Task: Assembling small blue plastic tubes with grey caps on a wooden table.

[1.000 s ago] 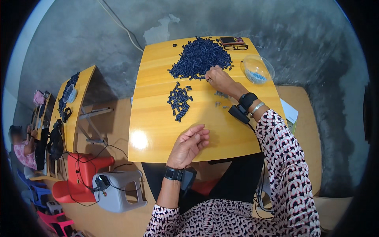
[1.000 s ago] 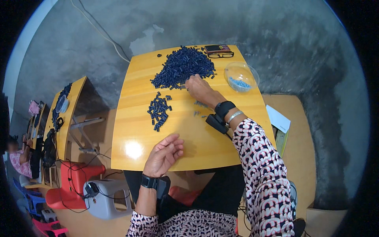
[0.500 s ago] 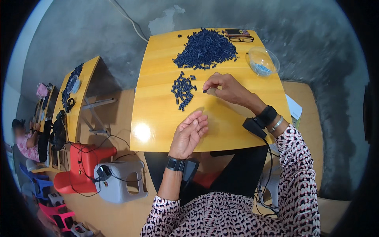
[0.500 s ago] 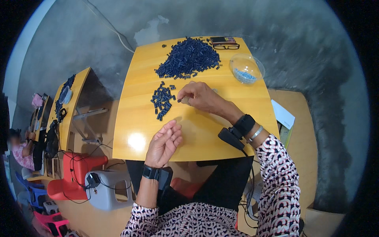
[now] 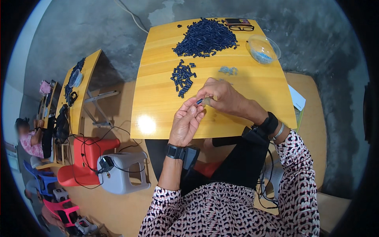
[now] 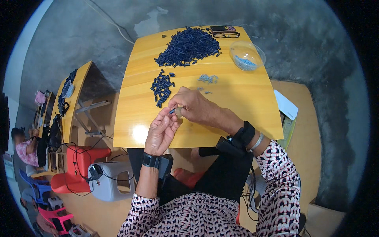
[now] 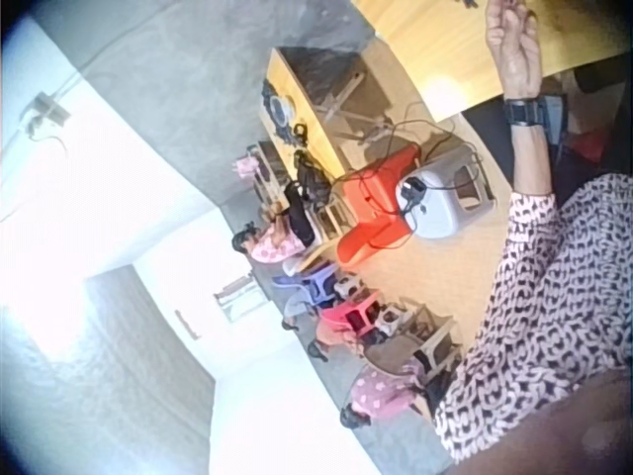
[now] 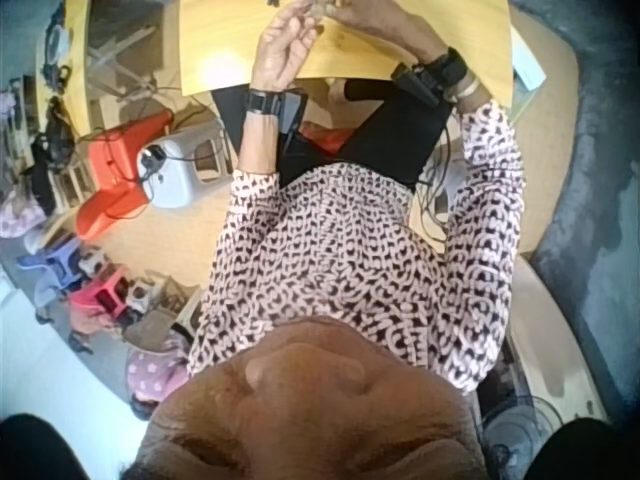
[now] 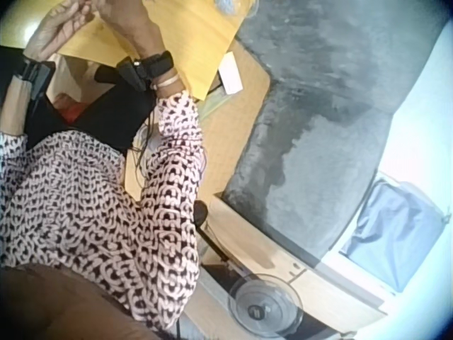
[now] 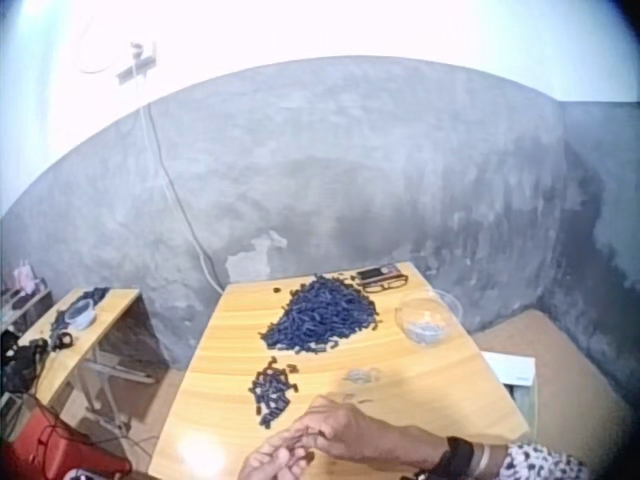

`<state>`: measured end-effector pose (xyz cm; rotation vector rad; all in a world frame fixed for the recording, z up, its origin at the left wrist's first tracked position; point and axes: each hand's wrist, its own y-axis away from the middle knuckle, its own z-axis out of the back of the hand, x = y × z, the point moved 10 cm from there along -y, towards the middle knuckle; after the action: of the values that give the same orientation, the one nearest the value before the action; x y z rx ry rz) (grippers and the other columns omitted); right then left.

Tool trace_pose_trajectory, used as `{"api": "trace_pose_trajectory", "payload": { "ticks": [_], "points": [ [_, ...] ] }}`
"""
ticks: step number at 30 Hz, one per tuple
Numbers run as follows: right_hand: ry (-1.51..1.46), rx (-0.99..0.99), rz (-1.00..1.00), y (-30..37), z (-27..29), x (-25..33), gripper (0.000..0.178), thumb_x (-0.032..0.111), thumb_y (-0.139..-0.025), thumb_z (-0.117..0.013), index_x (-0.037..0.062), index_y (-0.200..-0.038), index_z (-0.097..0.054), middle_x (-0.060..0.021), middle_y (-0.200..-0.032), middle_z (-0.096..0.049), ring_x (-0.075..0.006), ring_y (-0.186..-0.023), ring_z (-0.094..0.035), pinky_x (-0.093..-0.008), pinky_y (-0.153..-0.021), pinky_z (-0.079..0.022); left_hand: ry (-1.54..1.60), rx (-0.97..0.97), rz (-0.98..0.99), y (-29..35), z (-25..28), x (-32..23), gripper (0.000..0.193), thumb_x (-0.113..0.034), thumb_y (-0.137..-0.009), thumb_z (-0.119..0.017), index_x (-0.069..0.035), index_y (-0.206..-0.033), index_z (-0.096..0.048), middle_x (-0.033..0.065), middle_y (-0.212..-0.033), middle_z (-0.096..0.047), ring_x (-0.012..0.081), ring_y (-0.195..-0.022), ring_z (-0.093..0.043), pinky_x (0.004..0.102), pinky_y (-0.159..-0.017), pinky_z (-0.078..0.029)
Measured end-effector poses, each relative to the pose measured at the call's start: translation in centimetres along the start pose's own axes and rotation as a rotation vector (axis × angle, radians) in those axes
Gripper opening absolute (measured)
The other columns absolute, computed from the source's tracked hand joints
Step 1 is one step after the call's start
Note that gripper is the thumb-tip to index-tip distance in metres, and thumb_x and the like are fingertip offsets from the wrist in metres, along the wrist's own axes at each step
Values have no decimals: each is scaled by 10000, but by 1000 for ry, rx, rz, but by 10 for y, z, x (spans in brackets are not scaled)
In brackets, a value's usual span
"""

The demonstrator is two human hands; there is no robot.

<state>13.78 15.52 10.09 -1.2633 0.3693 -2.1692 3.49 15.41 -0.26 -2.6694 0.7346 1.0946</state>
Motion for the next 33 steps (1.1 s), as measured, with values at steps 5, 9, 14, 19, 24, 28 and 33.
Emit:
{"api": "trace_pose_trajectory", "payload": {
  "ticks": [5,9,14,19,24,28,33],
  "points": [
    [-3,-29,22,6,2,7,142,-21,-725,-594,-14,-867,-611,-144,-811,-601,-296,-816,-565,-372,-700,-476,72,5,62,1,-8,1,202,-138,-921,-530,-19,-1084,-547,91,-1087,-579,139,-901,-581,275,-820,-491],
    [-21,-23,65,9,2,16,180,-61,-728,-569,-7,-895,-613,-144,-809,-591,-290,-820,-559,-363,-705,-474,-14,6,66,1,-7,3,157,-114,-916,-537,-21,-1040,-556,68,-972,-595,144,-870,-580,268,-799,-490],
    [-50,-19,76,12,1,19,186,-60,-734,-570,3,-904,-612,-133,-812,-572,-287,-820,-554,-355,-699,-466,53,29,102,1,-6,6,141,-46,-885,-564,-15,-1023,-561,69,-955,-597,149,-865,-578,262,-785,-488],
    [-15,-6,102,15,-1,19,260,-74,-715,-601,22,-955,-627,-71,-806,-563,-217,-797,-570,-308,-674,-476,-20,54,92,0,-8,7,150,9,-862,-572,-24,-1008,-565,63,-949,-601,145,-857,-576,256,-782,-482],
    [-61,-107,131,19,5,25,163,-33,-731,-601,28,-882,-608,-93,-761,-558,-257,-764,-546,-352,-679,-460,4,-2,62,2,-9,1,235,15,-871,-553,-21,-1102,-565,68,-980,-596,148,-874,-566,258,-808,-474],
    [-48,-109,132,23,5,23,149,-27,-728,-618,35,-863,-607,-82,-746,-562,-253,-763,-547,-348,-671,-463,61,38,61,3,-3,4,274,1,-887,-534,-22,-1160,-543,72,-995,-590,150,-882,-555,255,-812,-472],
    [-8,-138,108,32,6,12,140,-5,-727,-648,33,-854,-605,-92,-766,-576,-261,-776,-562,-343,-669,-468,113,89,76,2,-6,5,195,-23,-902,-523,-27,-1094,-558,68,-987,-573,141,-877,-538,242,-805,-469]
  ]
}}
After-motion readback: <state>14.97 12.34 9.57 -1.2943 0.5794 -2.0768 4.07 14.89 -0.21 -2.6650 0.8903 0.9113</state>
